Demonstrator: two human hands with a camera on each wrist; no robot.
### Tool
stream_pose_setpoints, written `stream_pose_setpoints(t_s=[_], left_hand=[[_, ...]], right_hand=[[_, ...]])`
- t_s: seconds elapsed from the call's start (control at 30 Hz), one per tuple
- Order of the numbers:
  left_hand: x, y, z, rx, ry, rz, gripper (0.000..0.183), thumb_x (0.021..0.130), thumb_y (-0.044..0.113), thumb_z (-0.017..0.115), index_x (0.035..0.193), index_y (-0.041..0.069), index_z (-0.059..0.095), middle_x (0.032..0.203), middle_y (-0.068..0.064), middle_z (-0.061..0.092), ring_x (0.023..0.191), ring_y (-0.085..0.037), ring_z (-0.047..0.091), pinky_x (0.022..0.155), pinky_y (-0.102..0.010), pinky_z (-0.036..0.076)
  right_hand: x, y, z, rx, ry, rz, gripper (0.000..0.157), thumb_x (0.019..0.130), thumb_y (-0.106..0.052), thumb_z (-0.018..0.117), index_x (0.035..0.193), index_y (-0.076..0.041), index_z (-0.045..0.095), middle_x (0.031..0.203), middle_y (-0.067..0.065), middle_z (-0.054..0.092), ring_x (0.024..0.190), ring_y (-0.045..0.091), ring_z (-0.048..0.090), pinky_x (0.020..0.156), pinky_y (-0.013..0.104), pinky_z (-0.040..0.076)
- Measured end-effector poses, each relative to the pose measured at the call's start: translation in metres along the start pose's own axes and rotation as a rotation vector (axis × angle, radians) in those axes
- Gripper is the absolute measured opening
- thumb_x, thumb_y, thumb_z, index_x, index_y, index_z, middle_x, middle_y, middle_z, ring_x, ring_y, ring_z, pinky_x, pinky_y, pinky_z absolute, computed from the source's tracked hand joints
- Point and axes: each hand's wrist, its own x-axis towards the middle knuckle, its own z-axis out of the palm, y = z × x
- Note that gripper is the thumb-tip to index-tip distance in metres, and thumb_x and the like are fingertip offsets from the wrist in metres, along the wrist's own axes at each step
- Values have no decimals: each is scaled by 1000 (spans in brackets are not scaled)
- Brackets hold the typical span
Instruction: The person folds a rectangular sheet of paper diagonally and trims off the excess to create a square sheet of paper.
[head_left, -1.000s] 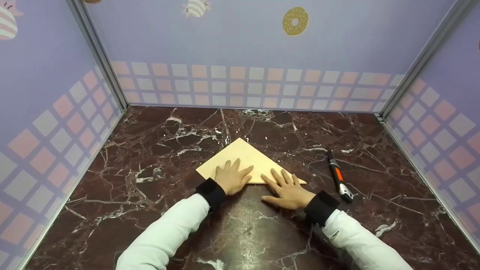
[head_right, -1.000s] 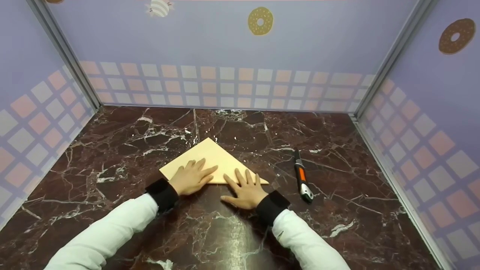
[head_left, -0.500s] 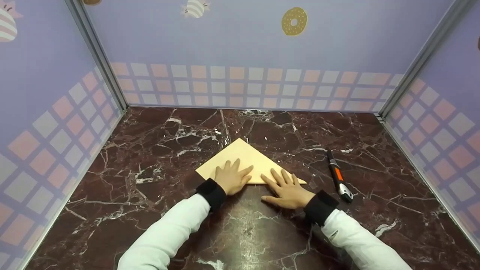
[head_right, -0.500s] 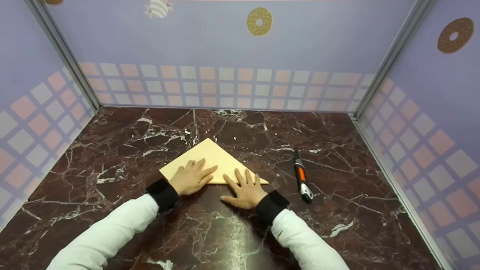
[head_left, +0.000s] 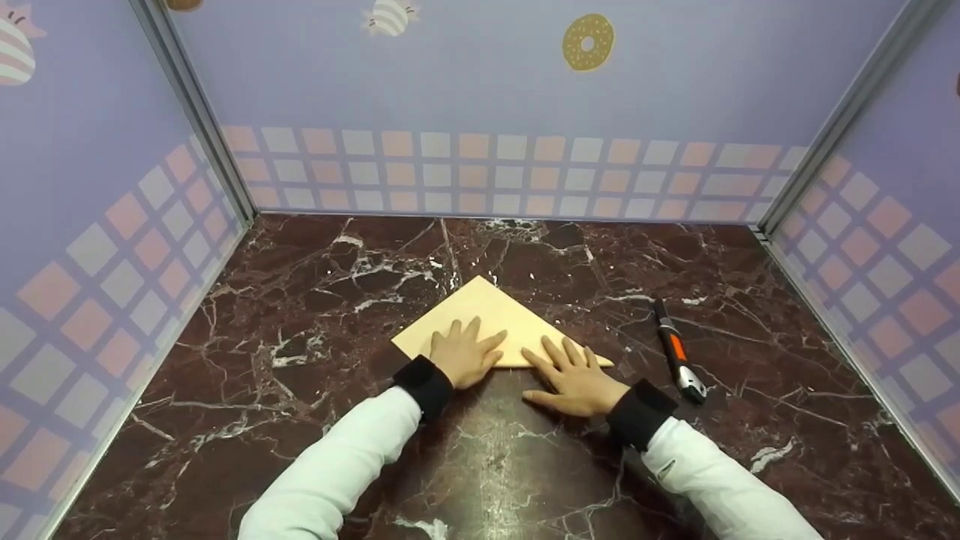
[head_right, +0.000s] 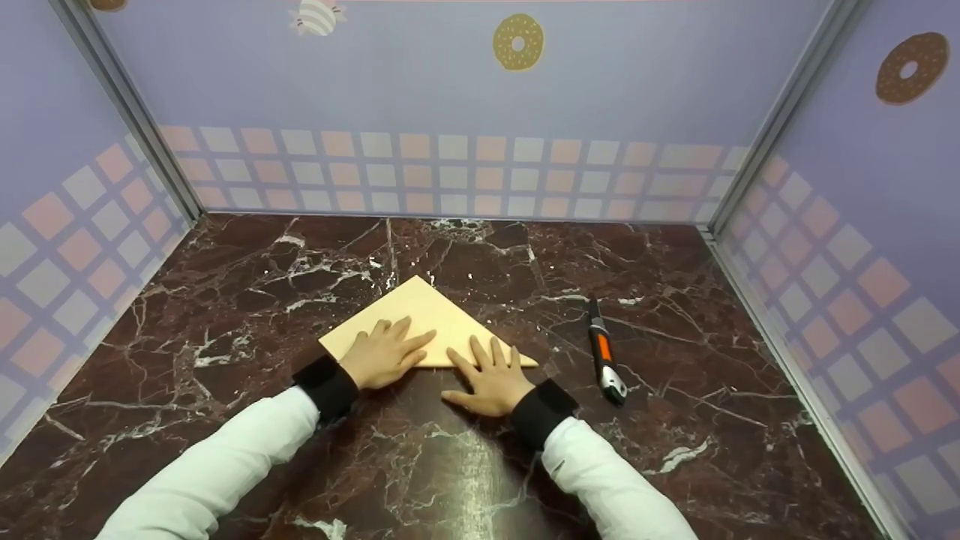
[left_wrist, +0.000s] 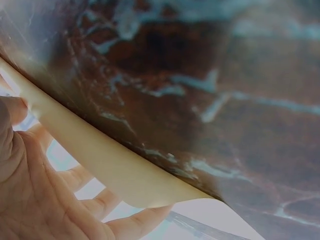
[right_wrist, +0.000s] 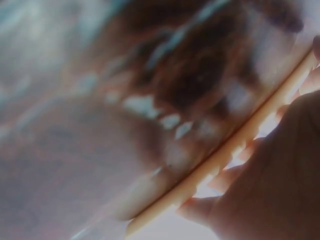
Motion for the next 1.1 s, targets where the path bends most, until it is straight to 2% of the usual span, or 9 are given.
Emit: stream_pose_setpoints(t_s=[0.33,0.57,0.9,1.1], left_hand=[[-2,2,-4,6,-5,1,48,108,48,40,155,38,44,162,-13,43,143,-40,45,104,-65,48],[-2,2,-5,16,-18,-1,49,108,49,39,156,38,42,164,-12,41,143,-40,45,103,-64,49],[-2,2,-2,35,-1,0,49,107,49,40,155,38,43,162,-12,42,142,-40,46,103,-63,49],[-2,2,-1,38,-3,-1,50,107,51,40,156,39,42,163,-12,42,143,-40,46,103,-64,49]], right_hand=[[-3,-6,0,-26,37,17,74,103,-58,47,164,-22,25,171,23,18,156,55,15,123,75,12],[-8,-15,2,-31,79,-19,75,103,-57,49,163,-18,28,169,24,23,154,56,20,122,76,16],[-8,-15,2,-26,21,-14,76,103,-58,48,165,-21,23,172,21,19,156,55,16,123,75,15],[-7,-15,4,-52,20,-12,76,103,-60,47,165,-22,24,172,20,19,156,55,17,122,75,18]])
